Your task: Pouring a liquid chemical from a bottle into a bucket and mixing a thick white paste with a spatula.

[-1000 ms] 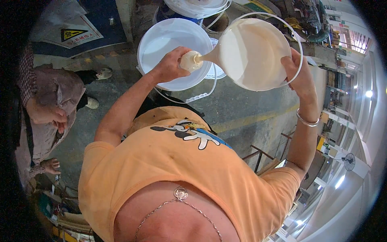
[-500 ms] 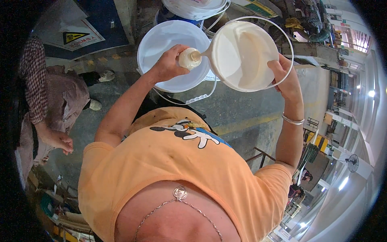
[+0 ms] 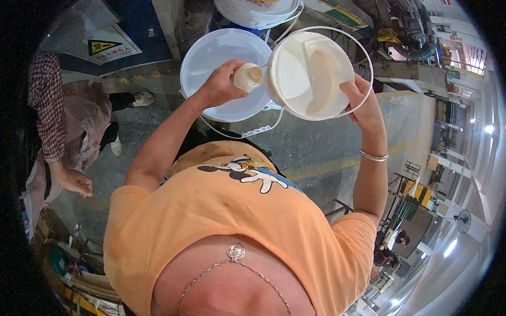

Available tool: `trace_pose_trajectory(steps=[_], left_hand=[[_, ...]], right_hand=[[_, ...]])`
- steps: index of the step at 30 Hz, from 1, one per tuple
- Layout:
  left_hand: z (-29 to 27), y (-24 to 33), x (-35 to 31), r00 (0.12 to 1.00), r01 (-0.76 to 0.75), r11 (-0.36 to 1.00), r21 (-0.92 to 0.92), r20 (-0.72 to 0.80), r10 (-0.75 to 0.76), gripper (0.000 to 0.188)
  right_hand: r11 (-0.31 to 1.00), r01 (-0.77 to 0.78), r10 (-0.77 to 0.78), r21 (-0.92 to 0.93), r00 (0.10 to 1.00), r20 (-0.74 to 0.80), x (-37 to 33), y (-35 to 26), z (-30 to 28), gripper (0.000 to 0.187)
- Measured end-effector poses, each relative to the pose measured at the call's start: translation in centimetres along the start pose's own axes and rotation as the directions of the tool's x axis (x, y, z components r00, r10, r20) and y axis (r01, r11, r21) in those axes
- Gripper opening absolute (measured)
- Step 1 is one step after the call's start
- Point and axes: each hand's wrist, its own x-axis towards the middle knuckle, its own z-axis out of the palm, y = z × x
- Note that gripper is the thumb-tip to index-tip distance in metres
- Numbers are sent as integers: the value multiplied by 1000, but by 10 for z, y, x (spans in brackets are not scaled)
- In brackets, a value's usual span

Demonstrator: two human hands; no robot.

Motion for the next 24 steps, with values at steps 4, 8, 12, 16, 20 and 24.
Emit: trace_pose_trajectory(steps=[4, 8, 12, 16, 20, 24], left_hand=[[3, -2, 1, 999, -28, 999, 23, -40, 29, 65], [6, 1, -1, 999, -11, 1000, 19, -51, 12, 64], [9, 8, -4, 998, 17, 999, 46, -60, -15, 64], [16, 8, -4, 992, -30, 999, -18, -125, 27, 57], [17, 13, -4, 996, -13, 1000, 28, -93, 16, 61], [21, 18, -5, 998, 9, 998, 59, -58, -5, 66]], right_hand=[[1000, -4, 4, -3, 1000, 5, 2, 2, 2, 32], [999, 27, -28, 32, 999, 29, 2, 3, 0, 33], [1000, 3, -3, -3, 1000, 17, 2, 3, -4, 33], [998, 55, -54, -33, 998, 26, 3, 5, -7, 33], [996, 73, -70, -45, 996, 59, 6, 7, -14, 35], [994, 87, -83, -63, 995, 60, 4, 9, -16, 37]])
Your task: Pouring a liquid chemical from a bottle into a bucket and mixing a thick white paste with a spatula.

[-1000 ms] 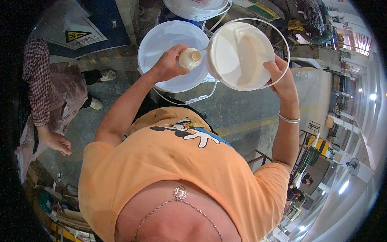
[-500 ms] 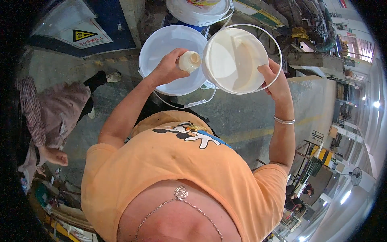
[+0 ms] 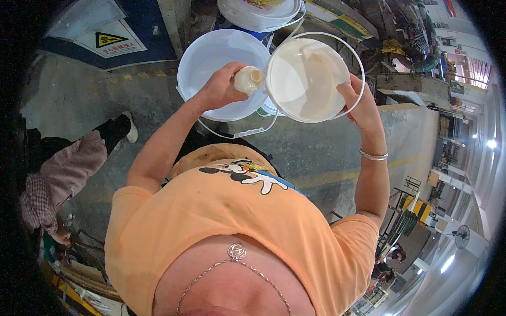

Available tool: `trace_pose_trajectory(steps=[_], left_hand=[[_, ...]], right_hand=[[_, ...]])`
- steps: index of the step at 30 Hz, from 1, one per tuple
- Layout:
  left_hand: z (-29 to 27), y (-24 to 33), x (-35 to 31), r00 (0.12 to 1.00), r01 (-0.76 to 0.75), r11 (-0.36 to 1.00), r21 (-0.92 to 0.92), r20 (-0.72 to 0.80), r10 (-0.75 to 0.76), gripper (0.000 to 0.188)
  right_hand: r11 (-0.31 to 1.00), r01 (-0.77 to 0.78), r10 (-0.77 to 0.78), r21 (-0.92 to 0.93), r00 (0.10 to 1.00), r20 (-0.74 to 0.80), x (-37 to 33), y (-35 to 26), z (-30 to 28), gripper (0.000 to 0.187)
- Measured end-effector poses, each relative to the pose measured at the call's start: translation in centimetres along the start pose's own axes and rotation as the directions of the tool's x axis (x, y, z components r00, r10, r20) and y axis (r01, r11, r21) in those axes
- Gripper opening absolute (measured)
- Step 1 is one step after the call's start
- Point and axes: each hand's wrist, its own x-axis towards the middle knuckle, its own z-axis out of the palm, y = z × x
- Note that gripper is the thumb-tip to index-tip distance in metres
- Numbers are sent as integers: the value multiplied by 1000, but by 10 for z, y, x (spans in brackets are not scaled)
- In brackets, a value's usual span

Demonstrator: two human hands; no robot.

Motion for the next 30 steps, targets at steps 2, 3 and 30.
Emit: trace_pose_trajectory(steps=[2, 3, 30], left_hand=[[2, 1, -2, 1000, 16, 1000, -4, 2, -16, 66], [3, 2, -2, 999, 36, 999, -4, 9, -36, 67], [-46, 21, -41, 958, 122, 986, -112, -248, -146, 58]], right_hand=[[1000, -7, 7, -1, 1000, 29, 1, 2, -2, 37], [1000, -8, 8, 1, 1000, 30, -1, 1, -2, 37], [958, -76, 39, 277, 990, 134, 39, 50, 27, 36]])
